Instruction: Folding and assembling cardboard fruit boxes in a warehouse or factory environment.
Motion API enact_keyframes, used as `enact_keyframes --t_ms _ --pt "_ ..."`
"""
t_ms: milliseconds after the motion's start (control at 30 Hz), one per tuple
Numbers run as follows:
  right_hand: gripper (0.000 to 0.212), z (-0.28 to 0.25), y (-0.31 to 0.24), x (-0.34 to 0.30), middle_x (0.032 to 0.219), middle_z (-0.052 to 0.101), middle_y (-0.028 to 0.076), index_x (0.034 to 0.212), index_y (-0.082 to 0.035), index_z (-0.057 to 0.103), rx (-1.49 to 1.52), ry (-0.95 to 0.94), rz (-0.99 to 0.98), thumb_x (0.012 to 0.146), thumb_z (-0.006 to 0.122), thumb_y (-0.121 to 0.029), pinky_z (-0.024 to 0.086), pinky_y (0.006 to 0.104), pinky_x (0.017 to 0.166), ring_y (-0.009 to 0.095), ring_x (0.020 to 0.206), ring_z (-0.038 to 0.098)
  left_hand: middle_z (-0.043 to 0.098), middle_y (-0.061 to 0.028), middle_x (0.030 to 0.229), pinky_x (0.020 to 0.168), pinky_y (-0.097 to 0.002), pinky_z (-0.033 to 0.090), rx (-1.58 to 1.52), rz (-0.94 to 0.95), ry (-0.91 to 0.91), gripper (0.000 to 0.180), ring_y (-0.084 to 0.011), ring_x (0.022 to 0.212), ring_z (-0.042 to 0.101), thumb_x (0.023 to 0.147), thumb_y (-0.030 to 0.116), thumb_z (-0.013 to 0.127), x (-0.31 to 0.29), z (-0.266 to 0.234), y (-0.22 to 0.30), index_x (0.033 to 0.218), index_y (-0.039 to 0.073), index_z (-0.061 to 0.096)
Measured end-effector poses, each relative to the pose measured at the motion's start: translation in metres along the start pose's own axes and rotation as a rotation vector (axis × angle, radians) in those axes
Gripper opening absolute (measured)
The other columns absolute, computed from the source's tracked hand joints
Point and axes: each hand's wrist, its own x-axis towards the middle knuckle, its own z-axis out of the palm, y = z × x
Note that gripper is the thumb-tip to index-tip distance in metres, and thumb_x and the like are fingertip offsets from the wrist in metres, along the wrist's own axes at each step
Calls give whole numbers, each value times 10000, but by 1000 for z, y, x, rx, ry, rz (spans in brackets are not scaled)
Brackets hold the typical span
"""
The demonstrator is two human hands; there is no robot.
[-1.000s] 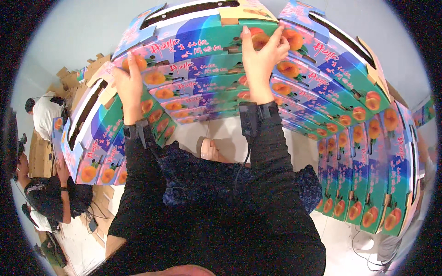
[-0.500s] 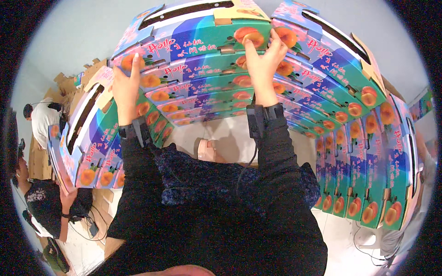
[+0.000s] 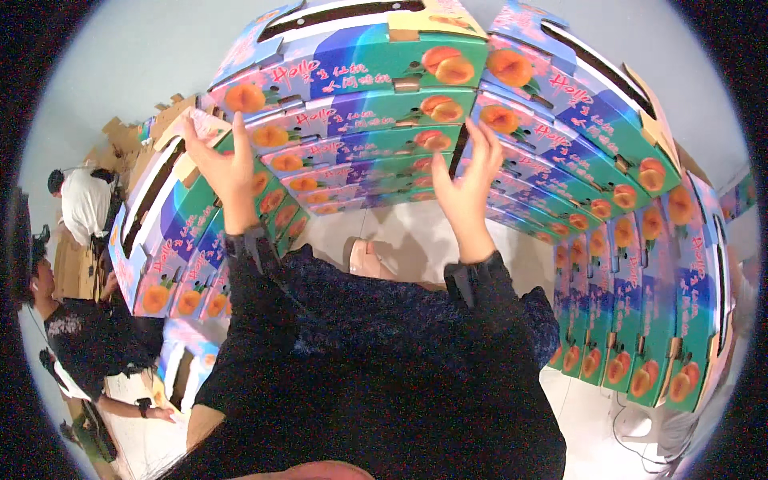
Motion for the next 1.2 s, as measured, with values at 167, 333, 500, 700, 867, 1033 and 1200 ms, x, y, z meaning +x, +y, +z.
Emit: enact_keyframes --t_ms 167,333,500,700,867,1033,1200 --pt "460 -25 57 -80 1147 471 161 1160 -51 496 -108 -174 85 722 628 -93 406 397 876 301 1002 512 510 -165 1142 987 -394 301 -58 157 -6 534 -287 1103 449 730 93 667 -76 -44 24 1191 -21 422" --pt "360 -39 133 -143 1015 555 147 1085 -43 538 -312 -320 313 733 599 -91 458 367 777 282 881 561 527 -136 1059 929 -422 325 98 270 -293 469 -305 1023 466 635 67 686 -172 -122 -5 1054 56 476" --pt "302 -28 163 -166 968 561 147 1001 -49 573 -184 -494 336 704 608 -89 454 369 782 303 879 546 521 -168 1006 890 -439 342 673 -82 80 418 -340 978 479 723 195 689 -246 -214 -98 1017 7 461" --pt "228 -29 164 -191 939 561 145 928 -73 601 -223 -780 240 702 610 -101 453 357 792 296 872 548 326 -233 1307 978 -518 265 1008 -449 -341 904 -353 1246 292 656 485 725 -310 -302 -179 1305 32 288" --pt "212 -38 169 -196 944 564 146 918 -69 614 -243 -883 371 714 618 -131 474 357 755 280 841 578 250 -221 1396 1031 -549 186 1072 -790 -924 1217 -355 1312 215 479 632 737 -327 -322 -222 1402 84 164" --pt "220 -39 160 -197 925 582 156 904 -55 627 -235 -900 439 713 615 -164 479 354 743 279 832 589 466 -179 1223 976 -503 302 1157 -778 -840 1203 -346 1163 426 421 627 756 -332 -340 -263 1352 47 265" --pt "240 -39 167 -202 889 606 160 895 -38 633 -199 -936 472 707 610 -185 484 345 731 269 815 601 551 -128 1041 846 -464 425 1156 -765 -930 945 -323 1017 534 407 625 760 -295 -329 -229 1095 59 445"
